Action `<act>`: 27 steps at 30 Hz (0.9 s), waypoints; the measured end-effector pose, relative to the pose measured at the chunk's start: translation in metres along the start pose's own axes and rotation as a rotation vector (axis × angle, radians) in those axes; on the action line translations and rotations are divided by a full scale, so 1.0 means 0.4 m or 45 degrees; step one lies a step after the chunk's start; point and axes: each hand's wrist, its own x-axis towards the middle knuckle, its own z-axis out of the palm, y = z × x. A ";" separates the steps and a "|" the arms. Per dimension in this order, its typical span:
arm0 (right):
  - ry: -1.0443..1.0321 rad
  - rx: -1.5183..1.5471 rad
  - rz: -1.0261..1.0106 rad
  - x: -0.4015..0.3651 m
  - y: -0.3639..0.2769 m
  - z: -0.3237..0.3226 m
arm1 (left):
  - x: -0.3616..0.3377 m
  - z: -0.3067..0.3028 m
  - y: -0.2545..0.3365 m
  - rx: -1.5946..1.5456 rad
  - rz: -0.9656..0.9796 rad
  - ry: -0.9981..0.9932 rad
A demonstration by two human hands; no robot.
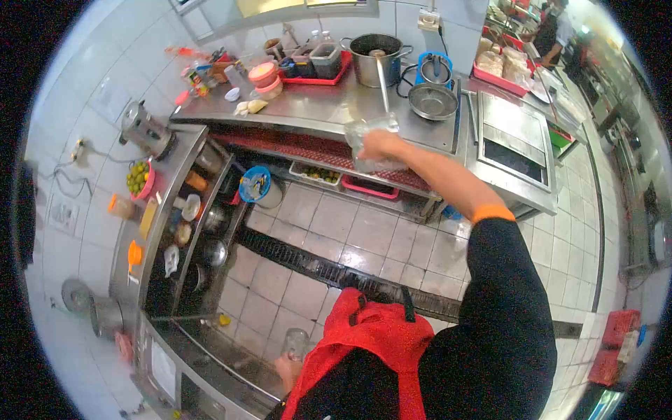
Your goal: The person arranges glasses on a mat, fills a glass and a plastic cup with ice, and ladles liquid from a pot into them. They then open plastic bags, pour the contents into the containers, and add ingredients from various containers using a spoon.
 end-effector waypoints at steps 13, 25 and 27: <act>-0.391 -1.208 0.332 0.802 0.132 0.154 | 0.513 -0.007 0.193 0.035 -0.162 -0.078; 0.125 -0.982 0.035 0.888 0.229 0.189 | 0.927 -0.396 0.701 -0.264 0.515 0.480; 0.186 -1.013 -0.111 0.853 0.243 0.169 | 0.968 -0.424 0.800 -0.567 0.518 0.485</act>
